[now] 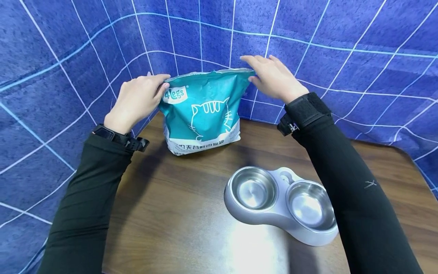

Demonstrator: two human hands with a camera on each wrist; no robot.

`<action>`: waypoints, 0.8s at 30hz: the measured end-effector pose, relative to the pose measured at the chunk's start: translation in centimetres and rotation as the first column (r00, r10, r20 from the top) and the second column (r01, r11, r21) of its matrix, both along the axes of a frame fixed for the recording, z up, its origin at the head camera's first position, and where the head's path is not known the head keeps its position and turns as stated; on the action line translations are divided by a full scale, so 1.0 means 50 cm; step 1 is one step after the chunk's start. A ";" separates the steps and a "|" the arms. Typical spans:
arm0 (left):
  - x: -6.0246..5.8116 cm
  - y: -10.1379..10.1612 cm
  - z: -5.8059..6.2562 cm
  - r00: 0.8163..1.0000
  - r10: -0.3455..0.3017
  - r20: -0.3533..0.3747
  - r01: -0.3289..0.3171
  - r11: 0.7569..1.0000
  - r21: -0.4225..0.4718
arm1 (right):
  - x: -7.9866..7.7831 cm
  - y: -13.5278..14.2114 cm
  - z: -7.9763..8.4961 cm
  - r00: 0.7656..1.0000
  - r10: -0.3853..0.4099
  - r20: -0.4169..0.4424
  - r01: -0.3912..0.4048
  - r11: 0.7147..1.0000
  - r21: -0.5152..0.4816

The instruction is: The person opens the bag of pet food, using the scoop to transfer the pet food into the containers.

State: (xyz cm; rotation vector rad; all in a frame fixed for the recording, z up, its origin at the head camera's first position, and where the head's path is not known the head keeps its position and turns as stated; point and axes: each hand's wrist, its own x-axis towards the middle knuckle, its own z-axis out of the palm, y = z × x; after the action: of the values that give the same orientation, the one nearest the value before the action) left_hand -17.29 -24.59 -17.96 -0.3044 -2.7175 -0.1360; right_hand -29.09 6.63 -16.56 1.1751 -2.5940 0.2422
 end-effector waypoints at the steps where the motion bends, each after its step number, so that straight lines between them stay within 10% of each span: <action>1: -0.002 0.000 0.000 1.000 0.006 -0.008 -0.006 1.000 0.005 | -0.001 -0.005 0.000 0.998 0.010 -0.054 -0.012 0.999 -0.032; 5: -0.013 0.000 0.001 0.999 0.026 -0.026 -0.025 0.999 0.036 | -0.006 -0.026 0.001 0.985 -0.003 -0.171 -0.018 0.993 -0.120; 24: -0.063 0.004 0.066 0.960 -0.042 0.277 0.000 0.988 0.152 | -0.020 -0.061 -0.015 0.999 -0.021 -0.046 0.011 0.978 -0.209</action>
State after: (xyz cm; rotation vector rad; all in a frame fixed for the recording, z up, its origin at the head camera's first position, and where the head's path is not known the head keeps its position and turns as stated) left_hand -20.44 -24.40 -14.65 -0.2890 -2.9617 -0.4182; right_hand -30.11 3.60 -17.29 1.0727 -2.4652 0.4646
